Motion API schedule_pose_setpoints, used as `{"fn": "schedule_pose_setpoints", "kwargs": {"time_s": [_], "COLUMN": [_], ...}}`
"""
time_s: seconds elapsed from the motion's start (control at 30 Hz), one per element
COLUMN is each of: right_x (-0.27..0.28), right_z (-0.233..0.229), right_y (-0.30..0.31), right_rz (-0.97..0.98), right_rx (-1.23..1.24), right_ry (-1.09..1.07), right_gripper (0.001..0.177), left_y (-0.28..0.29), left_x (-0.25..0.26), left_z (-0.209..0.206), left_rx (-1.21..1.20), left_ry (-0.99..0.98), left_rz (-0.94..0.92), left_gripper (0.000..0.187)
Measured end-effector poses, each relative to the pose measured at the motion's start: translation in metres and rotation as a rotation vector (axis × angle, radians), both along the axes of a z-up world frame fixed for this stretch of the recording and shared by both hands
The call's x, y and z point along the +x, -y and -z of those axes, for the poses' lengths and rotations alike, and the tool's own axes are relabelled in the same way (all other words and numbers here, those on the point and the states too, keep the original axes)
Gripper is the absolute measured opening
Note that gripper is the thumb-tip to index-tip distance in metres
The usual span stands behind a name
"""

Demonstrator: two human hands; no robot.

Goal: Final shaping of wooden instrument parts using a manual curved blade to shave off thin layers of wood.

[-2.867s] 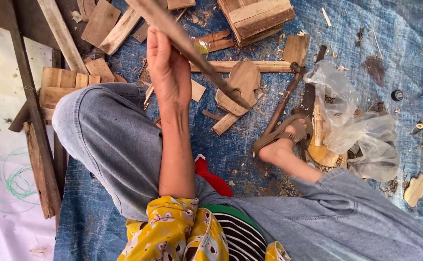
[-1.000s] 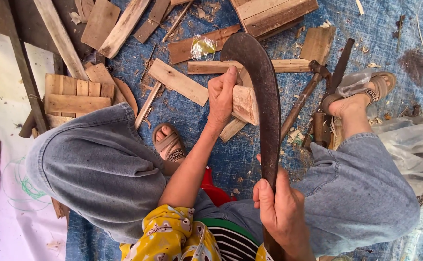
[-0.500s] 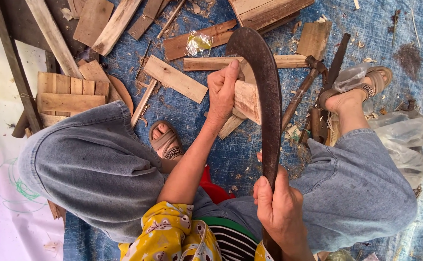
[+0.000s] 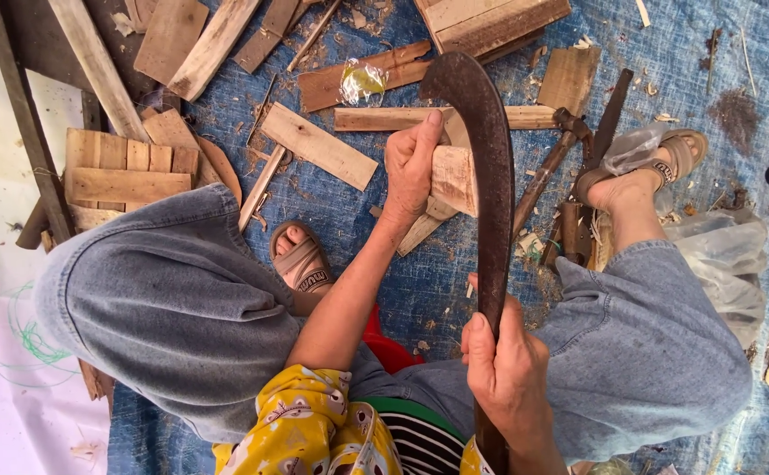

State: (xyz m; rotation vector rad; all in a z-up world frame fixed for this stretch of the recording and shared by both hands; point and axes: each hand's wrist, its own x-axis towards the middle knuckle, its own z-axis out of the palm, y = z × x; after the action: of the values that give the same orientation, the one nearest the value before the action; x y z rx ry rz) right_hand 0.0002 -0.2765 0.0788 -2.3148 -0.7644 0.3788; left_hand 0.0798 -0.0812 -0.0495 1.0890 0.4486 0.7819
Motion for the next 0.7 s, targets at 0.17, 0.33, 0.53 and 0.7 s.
{"fn": "schedule_pose_setpoints", "kwargs": {"time_s": [0.17,0.33,0.53,0.7], "right_x": [0.002,0.003,0.003,0.002], "right_z": [0.004,0.002,0.005,0.003], "right_y": [0.001,0.002,0.005,0.003], "right_rz": [-0.016,0.012,0.009,0.023], "right_rx": [0.023,0.018,0.016,0.002], "right_ry": [0.002,-0.030,-0.027,-0.016], "right_gripper": [0.039,0.040,0.040,0.040], "left_y": [0.002,0.002,0.003,0.003], "left_x": [0.000,0.001,0.002,0.005], "left_z": [0.006,0.008,0.010,0.018], "left_rx": [0.015,0.041,0.044,0.053], "left_ry": [-0.043,-0.039,-0.022,0.002], "left_rz": [-0.011,-0.019,-0.012,-0.017], "left_gripper": [0.050,0.050,0.049,0.049]}}
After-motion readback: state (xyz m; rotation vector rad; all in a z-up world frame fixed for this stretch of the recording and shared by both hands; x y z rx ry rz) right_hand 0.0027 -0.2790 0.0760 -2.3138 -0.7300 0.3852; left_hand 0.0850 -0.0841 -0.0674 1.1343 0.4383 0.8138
